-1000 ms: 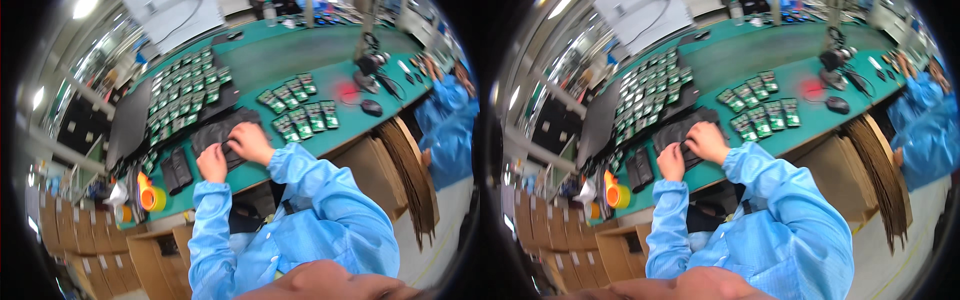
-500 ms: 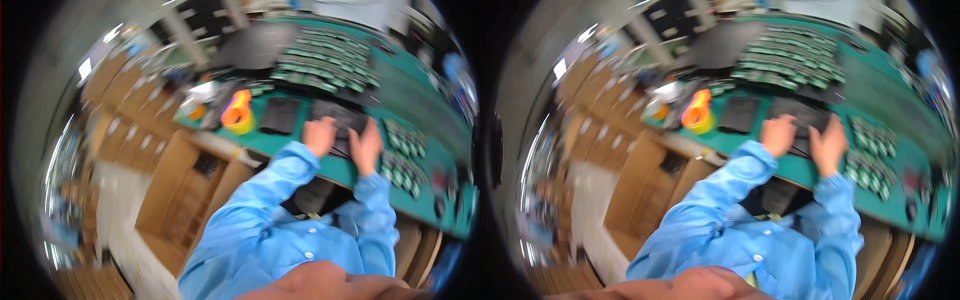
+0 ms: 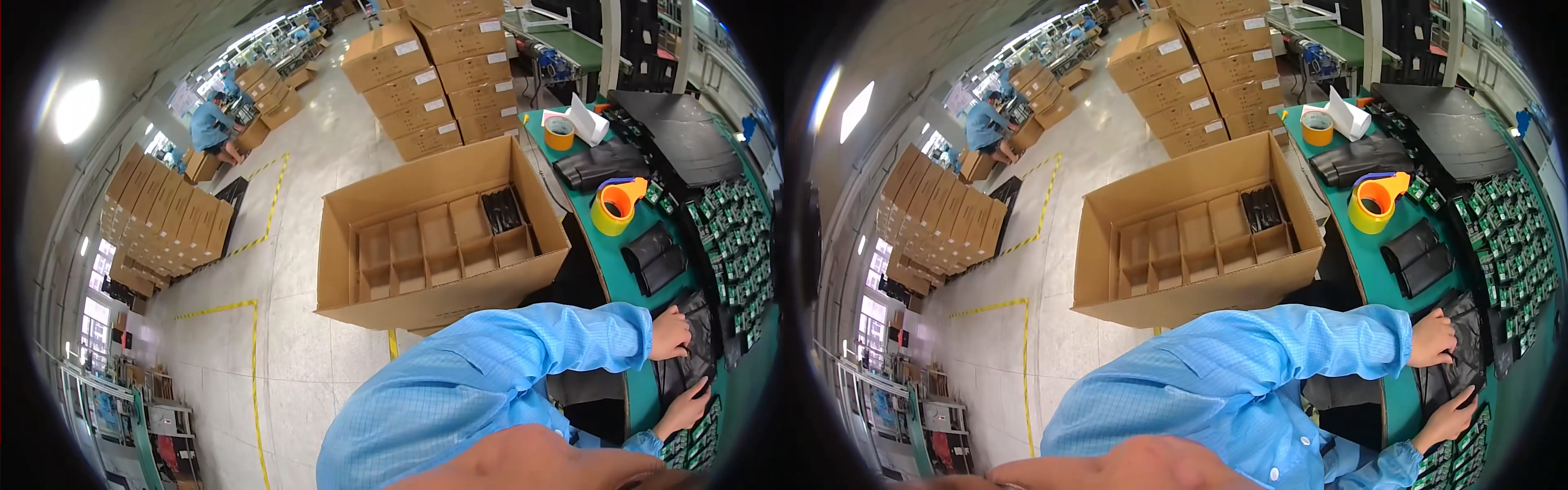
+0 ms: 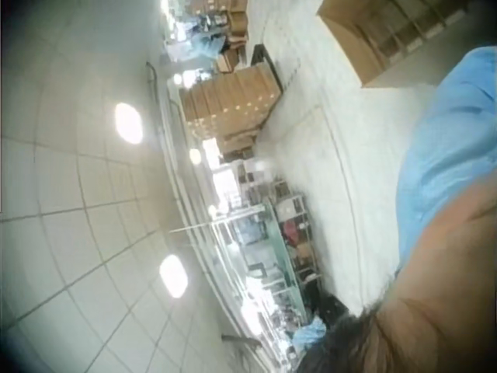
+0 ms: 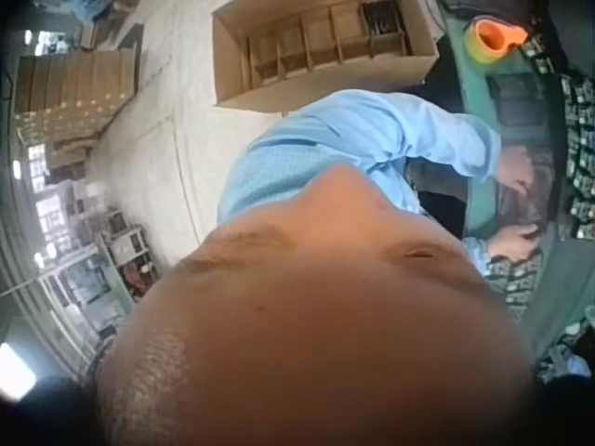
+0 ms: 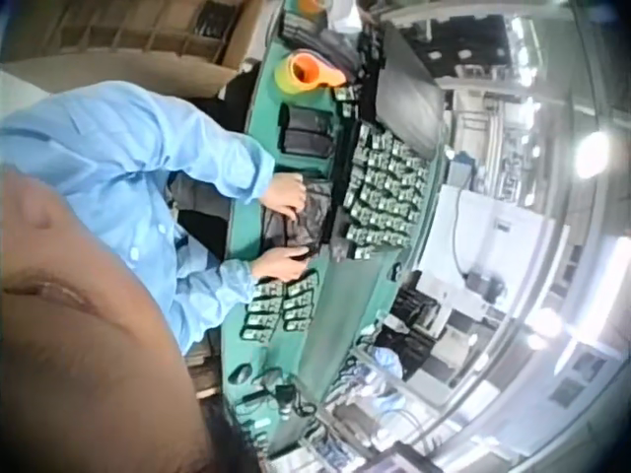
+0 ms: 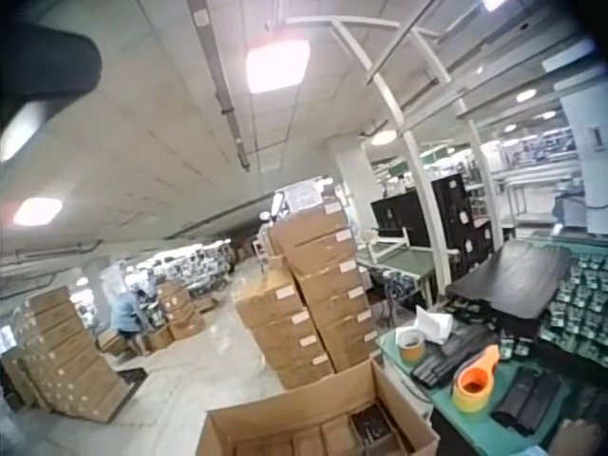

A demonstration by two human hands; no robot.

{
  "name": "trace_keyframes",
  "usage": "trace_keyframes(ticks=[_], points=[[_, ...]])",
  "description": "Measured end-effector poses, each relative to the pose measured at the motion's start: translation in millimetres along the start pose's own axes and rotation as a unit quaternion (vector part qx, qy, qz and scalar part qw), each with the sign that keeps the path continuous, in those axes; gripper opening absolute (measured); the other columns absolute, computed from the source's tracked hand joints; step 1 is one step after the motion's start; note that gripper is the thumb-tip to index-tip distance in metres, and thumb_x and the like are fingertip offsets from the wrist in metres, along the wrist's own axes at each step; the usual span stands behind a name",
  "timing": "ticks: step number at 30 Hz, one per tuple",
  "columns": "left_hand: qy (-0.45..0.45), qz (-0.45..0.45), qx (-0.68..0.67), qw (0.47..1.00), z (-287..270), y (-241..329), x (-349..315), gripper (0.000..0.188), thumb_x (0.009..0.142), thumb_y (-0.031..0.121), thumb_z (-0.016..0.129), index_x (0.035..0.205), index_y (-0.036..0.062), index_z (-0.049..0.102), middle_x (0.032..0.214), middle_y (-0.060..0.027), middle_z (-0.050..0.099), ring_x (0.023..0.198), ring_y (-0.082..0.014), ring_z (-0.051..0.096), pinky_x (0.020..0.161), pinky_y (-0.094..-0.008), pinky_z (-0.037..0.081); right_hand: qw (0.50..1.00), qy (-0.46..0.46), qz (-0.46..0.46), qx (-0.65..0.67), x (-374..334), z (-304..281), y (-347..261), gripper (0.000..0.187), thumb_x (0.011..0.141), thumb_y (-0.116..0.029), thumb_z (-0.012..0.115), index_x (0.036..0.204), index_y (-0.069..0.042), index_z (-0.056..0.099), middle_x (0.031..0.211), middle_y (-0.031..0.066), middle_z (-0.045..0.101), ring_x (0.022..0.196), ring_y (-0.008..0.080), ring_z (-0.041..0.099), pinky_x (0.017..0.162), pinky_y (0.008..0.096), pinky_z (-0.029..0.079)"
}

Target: Packing printed circuit boards into anti-static bags at an assembly station.

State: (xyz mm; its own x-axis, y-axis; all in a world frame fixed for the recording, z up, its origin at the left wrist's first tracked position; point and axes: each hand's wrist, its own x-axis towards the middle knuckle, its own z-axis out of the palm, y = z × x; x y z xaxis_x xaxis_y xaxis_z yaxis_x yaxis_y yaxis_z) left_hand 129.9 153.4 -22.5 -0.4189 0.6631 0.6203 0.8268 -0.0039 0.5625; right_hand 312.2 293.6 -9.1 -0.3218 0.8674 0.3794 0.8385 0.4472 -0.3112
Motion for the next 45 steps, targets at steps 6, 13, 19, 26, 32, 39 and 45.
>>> trace_keyframes(ticks=[6, 13, 19, 26, 32, 39, 45], points=[[0.004, 0.0, 0.007, 1.0, 3.6, -0.3, 1.9, 0.029, 0.083, 0.044, 0.079, 0.079, 0.0153, 0.076, 0.083, -0.0022, 0.07, 0.095, -0.0239, 0.061, 0.093, -0.0438, 0.037, 0.996, 0.045, 0.048, 0.067, 4.8, 1.9, 14.5, 0.064, 0.106, -0.064, 0.043, 0.138, -0.015, 0.069, 0.134, 0.0082, 0.071, 0.113, 0.0349, 0.07, 0.089, 0.0421, 0.056], [-0.029, -0.006, 0.03, 0.999, -3.6, 4.0, 0.4, 0.034, 0.086, 0.045, 0.077, 0.074, 0.0128, 0.077, 0.08, -0.0034, 0.07, 0.093, -0.024, 0.06, 0.092, -0.0431, 0.037, 0.993, -0.037, 0.05, 0.101, 15.1, -7.1, 11.0, 0.064, 0.103, -0.066, 0.05, 0.132, -0.014, 0.071, 0.13, 0.0092, 0.073, 0.109, 0.0318, 0.071, 0.085, 0.0411, 0.055], [-0.032, -0.025, 0.033, 0.999, -9.8, 5.8, 2.0, 0.036, 0.084, 0.044, 0.079, 0.07, 0.0112, 0.075, 0.076, -0.0052, 0.069, 0.088, -0.0253, 0.061, 0.09, -0.0438, 0.038, 0.992, -0.057, 0.054, 0.101, 16.9, -10.9, 3.5, 0.064, 0.101, -0.065, 0.055, 0.127, -0.009, 0.071, 0.126, 0.0114, 0.074, 0.109, 0.0317, 0.07, 0.086, 0.0404, 0.054], [-0.013, -0.017, 0.038, 0.999, -6.9, 4.6, 2.1, 0.037, 0.086, 0.044, 0.077, 0.068, 0.0116, 0.075, 0.074, -0.0054, 0.069, 0.087, -0.0256, 0.061, 0.088, -0.0435, 0.038, 0.989, 0.072, 0.079, 0.104, 1.5, -25.6, -21.4, 0.054, 0.102, -0.059, 0.06, 0.133, -0.016, 0.067, 0.123, 0.0098, 0.073, 0.104, 0.0324, 0.073, 0.08, 0.0428, 0.056], [-0.043, -0.035, 0.113, 0.992, -3.4, -2.0, 1.7, 0.029, 0.086, 0.037, 0.071, 0.072, 0.0128, 0.077, 0.078, -0.0056, 0.071, 0.09, -0.0251, 0.062, 0.09, -0.0432, 0.038, 0.902, 0.072, -0.406, 0.123, -41.1, -35.3, -78.2, 0.045, 0.105, -0.019, 0.06, 0.147, -0.001, 0.054, 0.147, 0.0202, 0.058, 0.133, 0.039, 0.058, 0.108, 0.0458, 0.047], [-0.045, -0.034, 0.096, 0.994, 4.0, 2.4, 5.5, 0.031, 0.084, 0.038, 0.066, 0.07, 0.0131, 0.077, 0.075, -0.0057, 0.071, 0.089, -0.0243, 0.061, 0.089, -0.0434, 0.038, 0.92, -0.088, -0.379, 0.045, -43.3, -0.2, -51.5, 0.063, 0.114, -0.042, 0.033, 0.166, -0.007, 0.026, 0.172, 0.0115, 0.03, 0.158, 0.0287, 0.028, 0.128, 0.0481, 0.02], [-0.025, -0.036, 0.117, 0.992, 5.8, 0.0, 4.4, 0.033, 0.083, 0.041, 0.067, 0.067, 0.0142, 0.076, 0.073, -0.0046, 0.071, 0.087, -0.0236, 0.061, 0.088, -0.0433, 0.038, 0.928, -0.079, -0.359, -0.062, -40.7, 7.3, -45.1, 0.066, 0.113, -0.045, 0.035, 0.166, -0.007, 0.027, 0.172, 0.0129, 0.029, 0.159, 0.0289, 0.026, 0.127, 0.0484, 0.022]])
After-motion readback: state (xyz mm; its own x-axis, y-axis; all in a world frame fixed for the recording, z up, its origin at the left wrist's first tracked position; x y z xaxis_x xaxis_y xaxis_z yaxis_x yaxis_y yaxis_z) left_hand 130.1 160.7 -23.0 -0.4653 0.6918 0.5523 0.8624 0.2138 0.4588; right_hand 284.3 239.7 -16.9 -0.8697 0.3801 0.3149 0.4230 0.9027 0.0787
